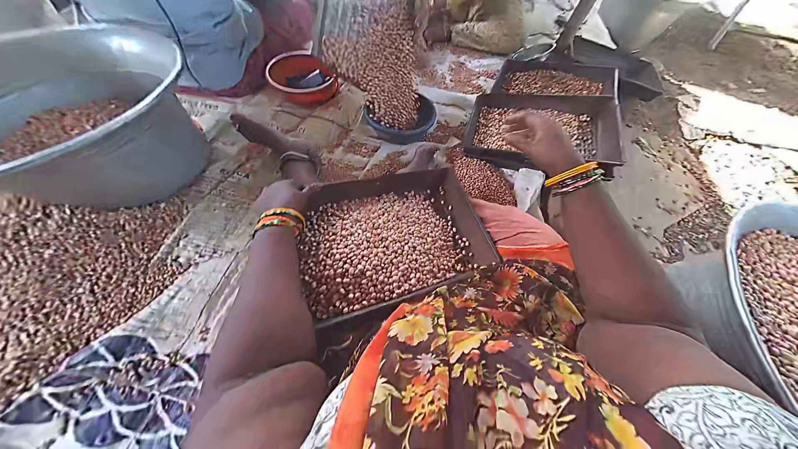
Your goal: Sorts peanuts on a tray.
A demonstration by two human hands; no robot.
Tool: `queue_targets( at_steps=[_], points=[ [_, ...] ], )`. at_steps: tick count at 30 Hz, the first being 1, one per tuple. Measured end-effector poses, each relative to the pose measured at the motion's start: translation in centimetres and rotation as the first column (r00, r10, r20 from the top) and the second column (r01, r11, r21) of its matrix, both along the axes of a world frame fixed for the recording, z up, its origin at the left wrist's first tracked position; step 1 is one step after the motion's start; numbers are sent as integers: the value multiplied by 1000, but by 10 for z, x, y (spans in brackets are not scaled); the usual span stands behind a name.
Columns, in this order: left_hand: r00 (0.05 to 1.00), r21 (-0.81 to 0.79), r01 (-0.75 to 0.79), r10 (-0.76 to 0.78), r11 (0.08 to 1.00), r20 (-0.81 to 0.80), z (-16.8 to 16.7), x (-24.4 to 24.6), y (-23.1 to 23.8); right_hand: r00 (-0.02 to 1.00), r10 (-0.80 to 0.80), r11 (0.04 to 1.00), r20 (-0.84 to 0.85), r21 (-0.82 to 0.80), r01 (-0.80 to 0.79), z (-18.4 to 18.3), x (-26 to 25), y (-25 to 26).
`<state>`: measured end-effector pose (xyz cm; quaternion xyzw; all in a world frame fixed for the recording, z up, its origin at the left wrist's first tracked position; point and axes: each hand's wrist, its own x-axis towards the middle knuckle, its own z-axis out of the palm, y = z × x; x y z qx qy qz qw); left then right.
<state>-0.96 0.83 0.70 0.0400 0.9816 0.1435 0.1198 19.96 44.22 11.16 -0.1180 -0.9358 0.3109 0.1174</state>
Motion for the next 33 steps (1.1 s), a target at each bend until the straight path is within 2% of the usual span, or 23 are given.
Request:
queue_targets(
  at_steps=[2,3,4,6,8,12,15,17,18,19,20,22,26,30,33],
  points=[
    [1000,12,-26,26,1000,11,-2,-4,0,935,330,932,128,-204,-301,-41,-23,-53],
    [999,11,-37,37,999,19,-1,-9,1,882,429,891,193,-249,-379,-63,-32,-74],
    [999,14,-45,44,999,30,-1,-14,2,838,485,868,251,-260,-424,-86,-38,-90],
    [997,6,-49,49,999,53,0,-22,2,779,496,867,383,-256,-427,-122,-38,-113],
    [997,0,-52,52,999,63,2,-27,5,750,508,861,423,-241,-447,-147,-29,-131],
    [994,43,-69,65,997,85,1,-38,6,737,606,795,301,-177,-581,-153,-9,-182],
    [995,83,-47,39,995,97,0,-40,5,597,759,624,259,-33,-780,-146,-19,-226],
    [995,93,-30,21,995,93,-1,-42,1,468,829,481,306,36,-876,-141,-37,-258],
    [995,100,-35,26,994,95,-2,-42,0,421,831,432,363,55,-900,-140,-47,-273],
    [994,108,-43,32,993,100,-2,-42,-1,412,815,424,407,64,-903,-139,-55,-285],
    [993,115,-48,36,992,110,-1,-41,-2,429,796,433,428,93,-896,-140,-64,-293],
    [992,131,-59,43,990,122,1,-40,-5,486,734,520,475,69,-851,-141,-82,-298],
    [991,150,-57,38,987,125,1,-36,-5,593,601,658,536,89,-748,-148,-101,-255],
    [993,181,-23,1,983,122,2,-33,-8,603,511,752,613,21,-659,-153,-75,-192],
    [993,226,29,-53,974,102,6,-29,-10,609,525,797,595,-94,-596,-161,-38,-159]
  ],
)
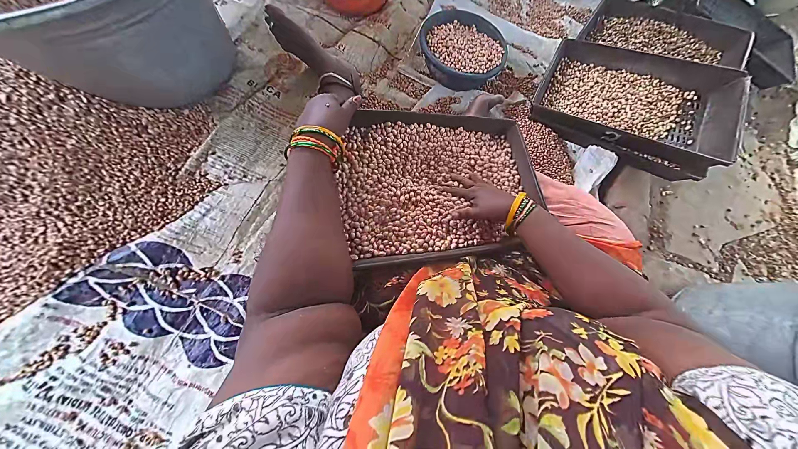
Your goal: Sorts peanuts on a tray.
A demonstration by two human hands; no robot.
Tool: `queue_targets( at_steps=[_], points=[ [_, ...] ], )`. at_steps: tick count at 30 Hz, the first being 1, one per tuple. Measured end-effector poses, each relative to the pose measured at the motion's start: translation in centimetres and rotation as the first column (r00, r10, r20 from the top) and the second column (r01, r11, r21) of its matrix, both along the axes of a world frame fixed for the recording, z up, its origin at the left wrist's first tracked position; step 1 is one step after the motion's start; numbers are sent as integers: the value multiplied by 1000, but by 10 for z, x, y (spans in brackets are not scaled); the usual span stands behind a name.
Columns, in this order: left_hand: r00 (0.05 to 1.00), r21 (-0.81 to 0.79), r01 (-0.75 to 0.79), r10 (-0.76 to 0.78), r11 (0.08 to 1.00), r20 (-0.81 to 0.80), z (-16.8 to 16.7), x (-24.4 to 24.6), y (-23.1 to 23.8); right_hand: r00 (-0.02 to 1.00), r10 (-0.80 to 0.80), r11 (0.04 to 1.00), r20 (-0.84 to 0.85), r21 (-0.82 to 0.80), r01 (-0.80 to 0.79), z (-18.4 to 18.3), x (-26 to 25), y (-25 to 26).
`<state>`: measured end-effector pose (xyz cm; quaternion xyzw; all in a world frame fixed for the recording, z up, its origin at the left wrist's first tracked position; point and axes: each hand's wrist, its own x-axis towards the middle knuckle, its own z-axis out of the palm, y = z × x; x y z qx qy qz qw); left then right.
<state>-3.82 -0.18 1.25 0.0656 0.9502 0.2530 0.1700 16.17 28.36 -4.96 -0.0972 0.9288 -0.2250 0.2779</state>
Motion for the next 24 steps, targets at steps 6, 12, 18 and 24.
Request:
queue_targets(
  at_steps=[6,12,18,24],
  points=[
    [999,75,-1,4,997,-40,11,5,1,968,132,969,-212,-179,-171,-15,39,-30],
    [999,31,-39,39,999,6,3,2,2,878,445,895,-178,90,-436,0,-34,-131],
    [999,11,-34,35,999,-11,-4,2,0,963,154,984,-223,127,-128,-3,-66,-83],
    [999,27,16,-15,1000,-30,7,10,1,997,-11,994,-78,109,19,-9,-5,10]
  ],
)
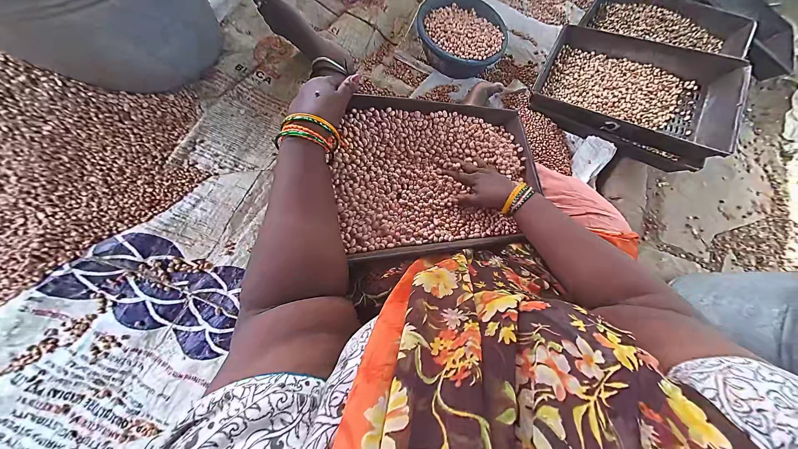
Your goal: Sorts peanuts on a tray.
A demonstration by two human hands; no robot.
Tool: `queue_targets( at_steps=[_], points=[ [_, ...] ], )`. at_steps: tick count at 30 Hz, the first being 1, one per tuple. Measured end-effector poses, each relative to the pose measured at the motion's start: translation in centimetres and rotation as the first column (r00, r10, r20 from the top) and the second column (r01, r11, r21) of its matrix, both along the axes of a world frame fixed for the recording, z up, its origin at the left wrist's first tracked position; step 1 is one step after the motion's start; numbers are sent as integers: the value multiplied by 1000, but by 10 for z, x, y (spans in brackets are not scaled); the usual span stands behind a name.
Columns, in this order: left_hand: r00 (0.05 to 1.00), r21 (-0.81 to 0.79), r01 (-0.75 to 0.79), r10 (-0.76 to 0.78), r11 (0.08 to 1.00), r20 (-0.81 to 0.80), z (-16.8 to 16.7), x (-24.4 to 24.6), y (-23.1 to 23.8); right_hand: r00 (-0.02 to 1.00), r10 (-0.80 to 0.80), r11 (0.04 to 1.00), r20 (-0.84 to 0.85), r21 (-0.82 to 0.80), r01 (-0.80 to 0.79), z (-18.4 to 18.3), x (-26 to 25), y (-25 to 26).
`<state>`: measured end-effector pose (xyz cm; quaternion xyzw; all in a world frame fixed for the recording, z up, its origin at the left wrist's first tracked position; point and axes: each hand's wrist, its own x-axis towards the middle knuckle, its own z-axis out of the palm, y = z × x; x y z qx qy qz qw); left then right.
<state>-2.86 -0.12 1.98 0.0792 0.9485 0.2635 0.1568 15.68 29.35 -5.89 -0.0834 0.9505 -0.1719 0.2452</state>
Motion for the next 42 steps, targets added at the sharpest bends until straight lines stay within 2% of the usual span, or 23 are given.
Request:
queue_targets(
  at_steps=[4,6,8,10,13,16,19,23,26,29,32,34,36,38,42],
  points=[
    [999,26,-1,2,1000,-40,4,0,-1,998,70,991,9,-115,-68,-4,42,-13],
    [1000,16,-8,8,1000,-24,6,1,1,974,223,959,-42,-171,-227,-3,40,-38],
    [1000,-3,-15,15,1000,-14,3,-2,3,924,353,885,-149,-267,-381,1,22,-75],
    [1000,-27,-23,23,999,-1,-5,-7,3,913,393,874,-109,-264,-408,8,-2,-114],
    [1000,-46,-31,31,998,-1,-8,-9,0,940,326,933,-95,-124,-337,8,-37,-145],
    [999,-60,-44,45,997,9,-6,-5,0,969,230,973,-86,3,-230,13,-55,-129],
    [999,-76,-36,37,996,13,-6,-3,3,983,135,989,-120,71,-127,3,-55,-77],
    [1000,-43,-8,8,999,1,-1,2,2,999,31,998,-24,48,-29,-3,-17,-21],
    [1000,4,-8,9,1000,-23,9,5,-1,998,57,998,5,-9,-57,-11,17,-14],
    [999,20,-9,9,1000,-33,11,6,1,974,219,972,50,-99,-213,2,33,-47],
    [999,-14,-3,2,1000,-32,7,4,4,875,478,860,-76,-160,-484,8,15,-100],
    [1000,-24,-3,2,1000,-28,3,3,3,806,552,805,-216,-117,-582,1,-7,-132],
    [1000,-29,-8,8,1000,-23,1,1,1,829,540,837,-150,-12,-547,10,-28,-152],
    [1000,-48,-14,13,999,-17,-3,-3,-1,925,369,928,-86,-16,-372,15,-46,-153],
    [1000,-77,-13,12,997,-12,-8,-3,2,993,83,996,-89,23,-81,3,-45,-117]
  ],
)
